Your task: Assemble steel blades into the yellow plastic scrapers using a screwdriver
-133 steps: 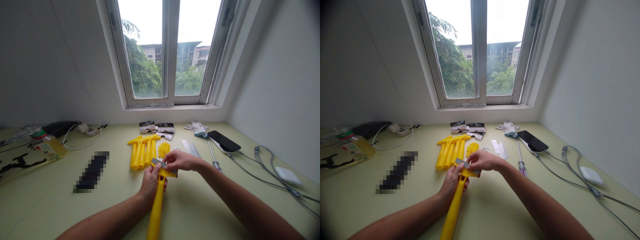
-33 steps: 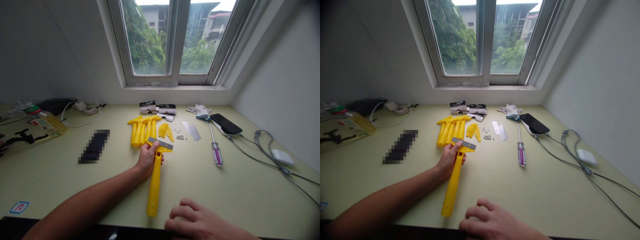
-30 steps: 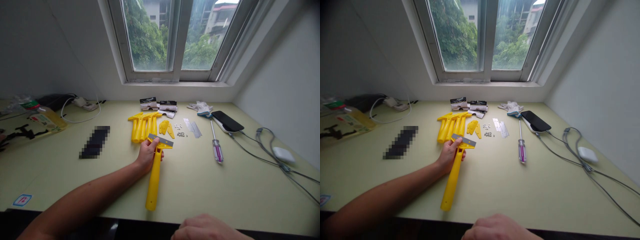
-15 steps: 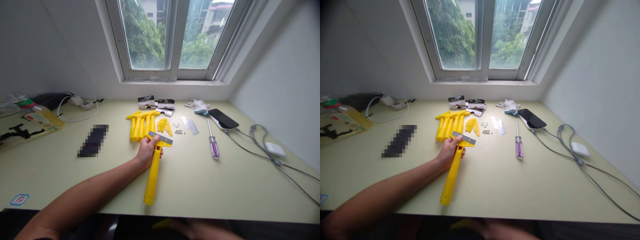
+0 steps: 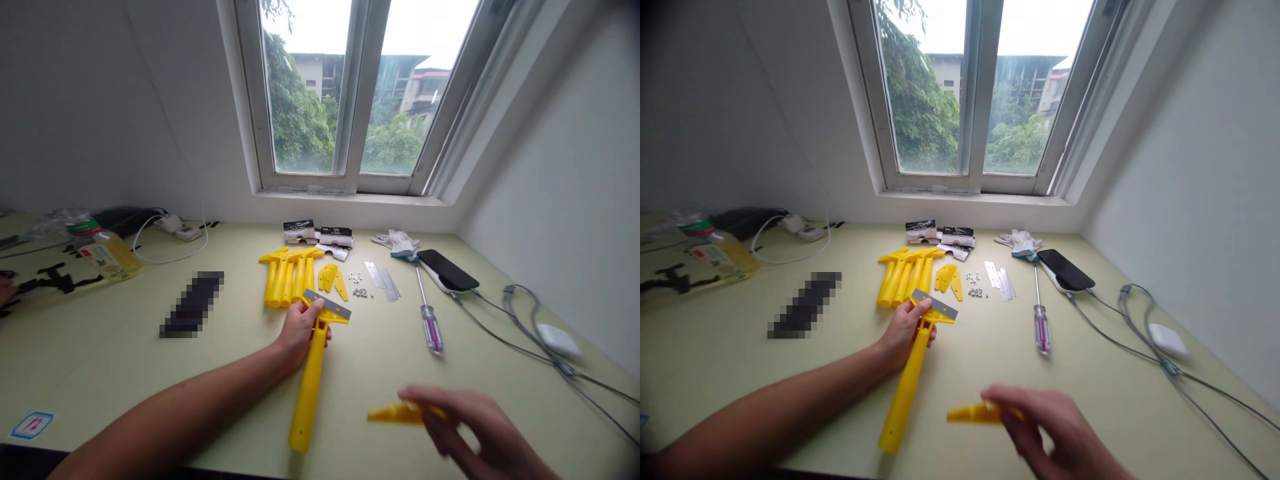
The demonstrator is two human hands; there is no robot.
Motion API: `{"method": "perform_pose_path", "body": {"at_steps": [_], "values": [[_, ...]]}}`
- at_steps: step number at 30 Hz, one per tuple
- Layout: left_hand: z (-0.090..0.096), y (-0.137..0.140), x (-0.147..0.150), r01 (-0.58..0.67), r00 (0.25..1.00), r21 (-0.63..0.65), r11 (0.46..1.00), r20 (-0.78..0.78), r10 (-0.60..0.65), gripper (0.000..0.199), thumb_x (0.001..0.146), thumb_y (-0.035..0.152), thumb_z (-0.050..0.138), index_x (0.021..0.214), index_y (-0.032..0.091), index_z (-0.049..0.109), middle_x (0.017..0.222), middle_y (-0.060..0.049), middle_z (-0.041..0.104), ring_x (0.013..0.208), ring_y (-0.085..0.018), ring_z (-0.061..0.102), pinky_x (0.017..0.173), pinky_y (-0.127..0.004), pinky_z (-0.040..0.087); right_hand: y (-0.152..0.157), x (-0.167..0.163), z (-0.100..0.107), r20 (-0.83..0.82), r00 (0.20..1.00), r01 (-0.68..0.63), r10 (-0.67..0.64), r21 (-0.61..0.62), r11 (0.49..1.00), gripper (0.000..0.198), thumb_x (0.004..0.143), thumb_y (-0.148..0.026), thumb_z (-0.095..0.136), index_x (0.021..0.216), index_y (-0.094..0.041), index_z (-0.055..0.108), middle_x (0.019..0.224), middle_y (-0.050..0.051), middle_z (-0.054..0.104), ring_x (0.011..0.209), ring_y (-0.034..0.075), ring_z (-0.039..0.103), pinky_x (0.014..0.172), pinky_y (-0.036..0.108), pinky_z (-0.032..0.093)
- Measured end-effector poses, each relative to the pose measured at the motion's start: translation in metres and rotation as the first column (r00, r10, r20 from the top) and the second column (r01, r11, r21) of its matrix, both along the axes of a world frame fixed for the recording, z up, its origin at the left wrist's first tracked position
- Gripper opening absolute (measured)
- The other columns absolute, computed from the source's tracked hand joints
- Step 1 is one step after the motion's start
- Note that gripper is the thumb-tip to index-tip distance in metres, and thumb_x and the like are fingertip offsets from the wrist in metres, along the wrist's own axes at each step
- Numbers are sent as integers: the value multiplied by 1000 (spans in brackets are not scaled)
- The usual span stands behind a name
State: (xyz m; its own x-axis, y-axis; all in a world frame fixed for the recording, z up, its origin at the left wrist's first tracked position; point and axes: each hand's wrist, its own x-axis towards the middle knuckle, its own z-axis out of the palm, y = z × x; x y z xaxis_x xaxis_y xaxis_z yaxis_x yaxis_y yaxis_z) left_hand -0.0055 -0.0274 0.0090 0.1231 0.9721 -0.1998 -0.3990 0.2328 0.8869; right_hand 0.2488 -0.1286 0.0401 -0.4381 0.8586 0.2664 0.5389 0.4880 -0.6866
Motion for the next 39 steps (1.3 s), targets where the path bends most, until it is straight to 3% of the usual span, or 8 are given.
{"method": "perform_pose_path", "body": {"at_steps": [4, 8, 12, 16, 19, 24, 31, 39], "values": [[-2, 10, 9, -30, 999, 30, 999, -26, 31, 38, 74, 51, 65, 80, 18, 46, 52, 6, 50, 41, -12, 53, 36, -21, 41, 117, -37, 26, -209, 978, -31, -26, -266, 963, 37, 87, -44, 53, 112, -20, 67, 66, 2, 59, 49, 11, 49, 45, 25, 44], [-3, 21, 17, -100, 995, 54, 994, -10, 101, 41, 73, 54, 65, 81, 19, 45, 53, 6, 50, 40, -11, 50, 35, -20, 39, 180, -62, 27, -451, 893, -207, 6, -398, 894, 40, 80, -39, 61, 110, -13, 66, 61, -3, 50, 49, 8, 45, 48, 24, 44], [-1, 20, 17, -128, 991, 33, 991, -24, 129, 42, 72, 55, 66, 79, 19, 44, 51, 7, 48, 39, -10, 50, 34, -20, 37, 183, -65, 13, -509, 861, -259, 11, -419, 870, 38, 81, -41, 61, 104, -11, 67, 66, 0, 56, 54, 10, 52, 53, 27, 47], [0, 17, 16, -121, 992, 40, 992, -16, 122, 43, 71, 55, 67, 80, 19, 46, 52, 6, 49, 39, -10, 49, 36, -19, 37, 176, -64, 5, -482, 874, -280, 64, -391, 877, 46, 77, -41, 67, 114, -16, 60, 70, 0, 61, 61, 13, 59, 63, 32, 52], [-2, 17, 15, -100, 995, 58, 993, -2, 101, 43, 71, 55, 67, 80, 18, 47, 54, 5, 51, 39, -10, 49, 35, -19, 37, 176, -66, 7, -499, 866, -249, 19, -398, 883, 43, 71, -42, 73, 102, -15, 60, 76, 1, 63, 65, 13, 60, 67, 33, 52], [-5, 16, 15, -53, 998, 81, 995, 45, 49, 44, 75, 57, 63, 86, 17, 48, 61, 2, 56, 42, -11, 53, 37, -22, 42, 174, -69, 13, -428, 904, -192, -8, -423, 886, 31, 69, -41, 73, 78, -15, 59, 67, 0, 61, 62, 12, 57, 59, 27, 45], [-1, 9, 18, -56, 998, 29, 998, 36, 55, 43, 74, 54, 66, 89, 19, 45, 57, 5, 54, 41, -12, 54, 36, -21, 44, 169, -77, 14, -407, 912, -139, -55, -431, 891, 28, 72, -42, 68, 72, -15, 59, 66, 0, 60, 60, 11, 50, 57, 25, 39], [-8, 10, 17, -13, 997, 101, 995, 82, 5, 40, 80, 53, 61, 90, 17, 48, 58, 4, 54, 44, -11, 54, 39, -21, 46, 170, -80, 5, -298, 953, -89, -51, -436, 895, 33, 70, -45, 69, 70, -15, 58, 64, -1, 56, 60, 11, 48, 55, 25, 38]]}}
